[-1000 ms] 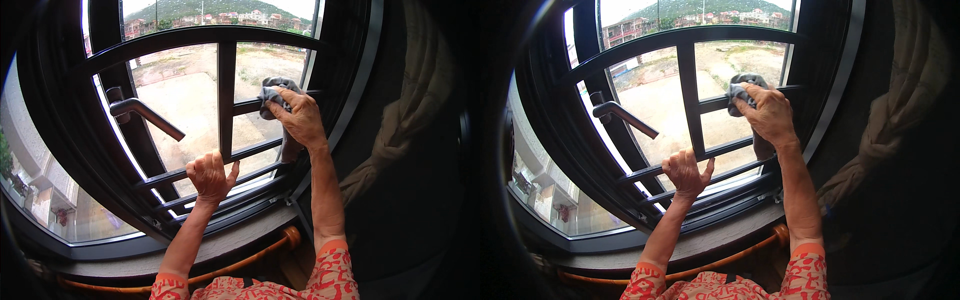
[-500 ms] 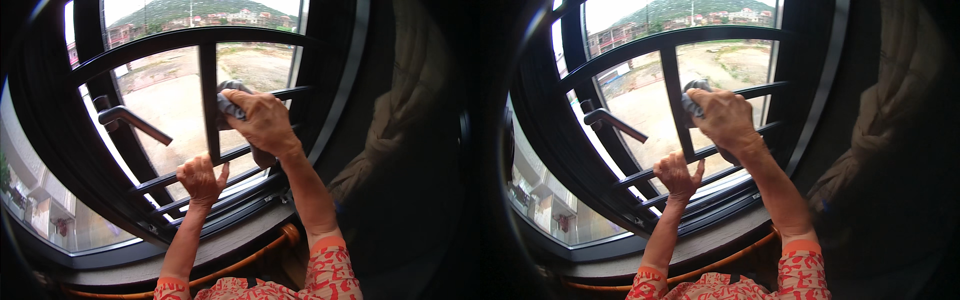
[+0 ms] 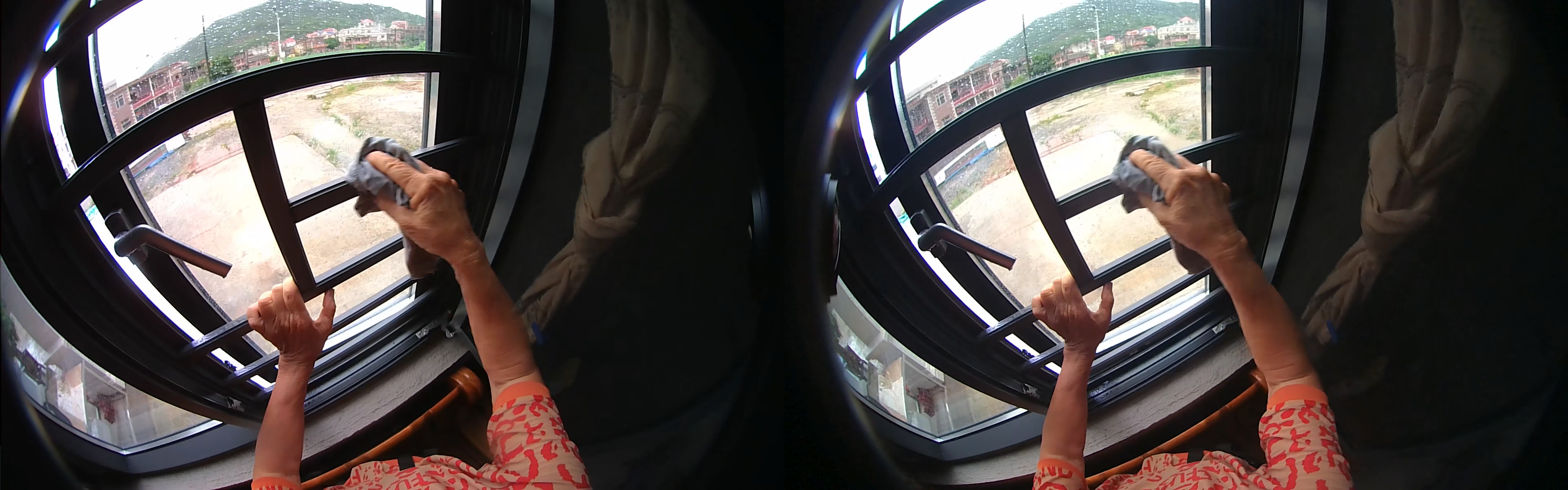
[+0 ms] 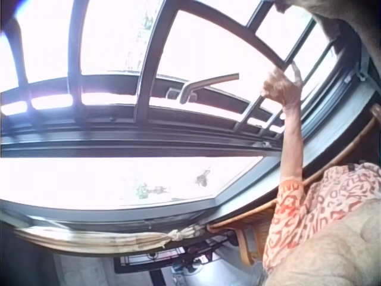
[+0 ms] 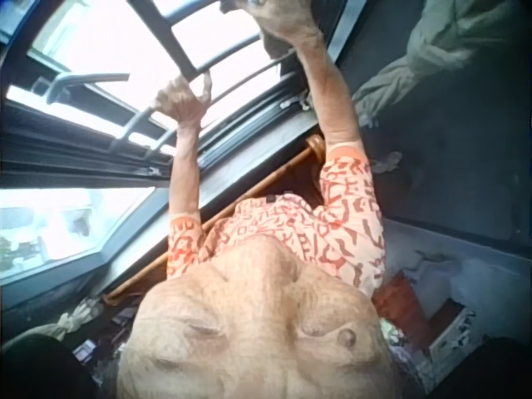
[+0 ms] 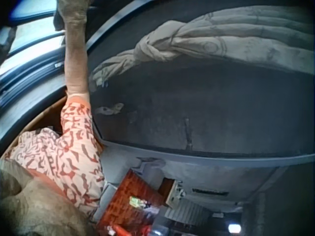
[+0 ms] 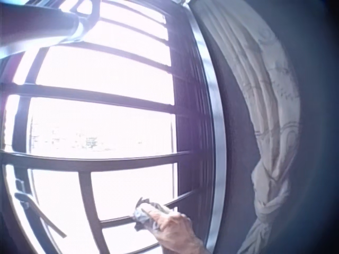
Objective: The person cleans the window frame and screen using a cloth. They wipe the metal frame, the screen mesh, and the window handle, moving systematically along the window structure.
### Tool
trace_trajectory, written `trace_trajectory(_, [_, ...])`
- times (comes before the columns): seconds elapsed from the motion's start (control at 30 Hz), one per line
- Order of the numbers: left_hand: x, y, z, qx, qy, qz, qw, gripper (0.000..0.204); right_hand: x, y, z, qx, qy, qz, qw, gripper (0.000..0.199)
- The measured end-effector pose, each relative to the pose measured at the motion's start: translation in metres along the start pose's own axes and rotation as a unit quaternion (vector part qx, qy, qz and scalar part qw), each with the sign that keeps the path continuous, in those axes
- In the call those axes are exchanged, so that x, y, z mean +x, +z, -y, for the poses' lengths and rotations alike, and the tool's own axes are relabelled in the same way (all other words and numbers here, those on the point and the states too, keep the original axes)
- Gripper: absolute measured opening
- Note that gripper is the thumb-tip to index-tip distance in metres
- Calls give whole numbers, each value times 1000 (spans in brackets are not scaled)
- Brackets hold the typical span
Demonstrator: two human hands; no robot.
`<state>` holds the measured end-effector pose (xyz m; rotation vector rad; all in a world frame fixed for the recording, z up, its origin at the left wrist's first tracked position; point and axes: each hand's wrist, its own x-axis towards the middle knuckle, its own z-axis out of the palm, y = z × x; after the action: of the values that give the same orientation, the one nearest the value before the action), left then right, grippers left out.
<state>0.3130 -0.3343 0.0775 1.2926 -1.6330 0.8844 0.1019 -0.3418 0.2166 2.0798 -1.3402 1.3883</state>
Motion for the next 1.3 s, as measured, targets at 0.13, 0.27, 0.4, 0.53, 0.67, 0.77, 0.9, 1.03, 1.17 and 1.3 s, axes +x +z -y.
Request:
trace_trajectory(0.13, [0,-1,2,14,7,-8,1000,49,-2,-10,-41,63,34,-23,997,45])
trace_trajectory(0.27, [1,0,-1,22,11,-12,1000,50,-5,-22,-84,85,112,-37,989,44])
trace_trajectory(0.4, [0,1,0,14,11,-17,1000,49,-1,-33,-106,-6,170,-58,984,41])
trace_trajectory(0.53, [-1,2,4,34,17,-20,999,48,4,-27,-94,-111,130,-91,981,40])
trace_trajectory(0.67, [2,2,0,24,20,-23,999,46,-2,-15,-69,-113,88,-145,979,36])
trace_trajectory(0.77, [3,1,1,-5,17,-17,1000,45,-6,4,-35,-114,56,-152,980,37])
trace_trajectory(0.9, [1,0,2,-10,15,-6,1000,45,-12,23,5,-45,24,-146,988,40])
trace_trajectory(1.03, [2,-1,3,-28,19,-9,999,45,-14,34,34,-13,-26,-165,986,42])
trace_trajectory(1.17, [0,-3,2,-47,20,10,999,54,-19,51,51,30,-50,-159,986,50])
trace_trajectory(1.3, [0,-11,5,-130,2,46,991,62,-32,65,78,96,-52,-169,980,46])
